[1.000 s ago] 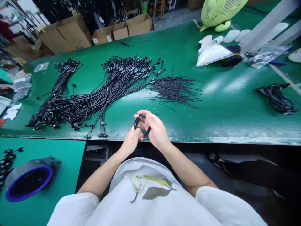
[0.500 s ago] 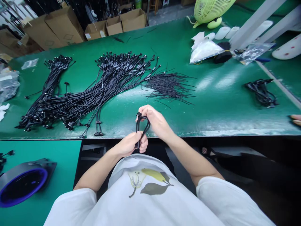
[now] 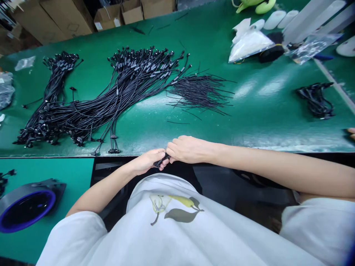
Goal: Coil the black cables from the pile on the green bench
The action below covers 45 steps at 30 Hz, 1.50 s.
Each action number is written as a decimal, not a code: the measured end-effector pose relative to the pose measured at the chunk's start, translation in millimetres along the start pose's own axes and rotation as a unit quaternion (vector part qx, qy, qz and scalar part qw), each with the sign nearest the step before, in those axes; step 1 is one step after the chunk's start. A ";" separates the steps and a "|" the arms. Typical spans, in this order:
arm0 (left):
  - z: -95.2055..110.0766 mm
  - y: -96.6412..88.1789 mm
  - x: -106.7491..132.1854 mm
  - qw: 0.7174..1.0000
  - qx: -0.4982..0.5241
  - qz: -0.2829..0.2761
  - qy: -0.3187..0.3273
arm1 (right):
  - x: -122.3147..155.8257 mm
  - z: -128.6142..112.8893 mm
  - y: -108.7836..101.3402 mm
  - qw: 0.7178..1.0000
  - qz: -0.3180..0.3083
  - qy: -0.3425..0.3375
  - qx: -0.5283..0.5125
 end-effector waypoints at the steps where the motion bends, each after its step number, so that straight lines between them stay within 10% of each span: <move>1: 0.1 -0.6 1.0 1.000 0.008 -0.013 -0.010 | 1.1 0.0 0.5 1.000 0.005 -0.017 -0.008; 8: -2.1 -6.9 3.0 0.991 -0.009 -0.120 -0.065 | 4.2 -5.3 -4.4 0.995 0.059 -0.073 -0.038; 12: -6.2 -2.2 -1.5 0.982 -0.189 0.022 0.000 | 7.1 -5.6 -8.6 0.999 0.015 0.003 -0.050; 18: -12.7 -1.2 -6.1 0.860 -0.472 0.164 0.100 | 7.1 -5.7 -12.3 0.956 -0.167 0.116 -0.210; 24: -10.3 -4.9 -3.2 0.950 -0.310 -0.007 -0.026 | 2.8 -24.2 9.7 0.983 -0.075 0.068 -0.153; 28: -15.6 -5.6 -5.3 0.937 -0.346 0.036 -0.020 | 7.3 -28.0 23.1 0.978 -0.056 0.044 -0.194; 31: -21.9 -15.5 -3.7 0.955 -0.274 0.109 -0.003 | 31.1 7.6 32.3 0.955 0.053 0.103 -0.274; 36: -20.4 -26.8 -2.5 0.979 0.012 0.181 0.091 | 103.1 119.1 68.7 0.826 0.222 0.480 -0.195; 40: -18.5 -15.3 -11.3 0.972 0.084 0.189 0.112 | 119.8 165.4 92.7 0.838 0.172 0.488 -0.176; 45: -18.9 -11.3 -16.6 0.965 0.108 0.210 0.117 | 110.0 156.8 90.3 0.798 0.214 0.547 -0.134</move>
Point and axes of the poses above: each hand's wrist, its own x-axis away from the middle knuckle, its own y-axis out of the palm, z = x × y, the point moved 1 cm from there along -x, towards the middle knuckle, and after that the axes turned 11 degrees about -z, right-handed, at the moved point
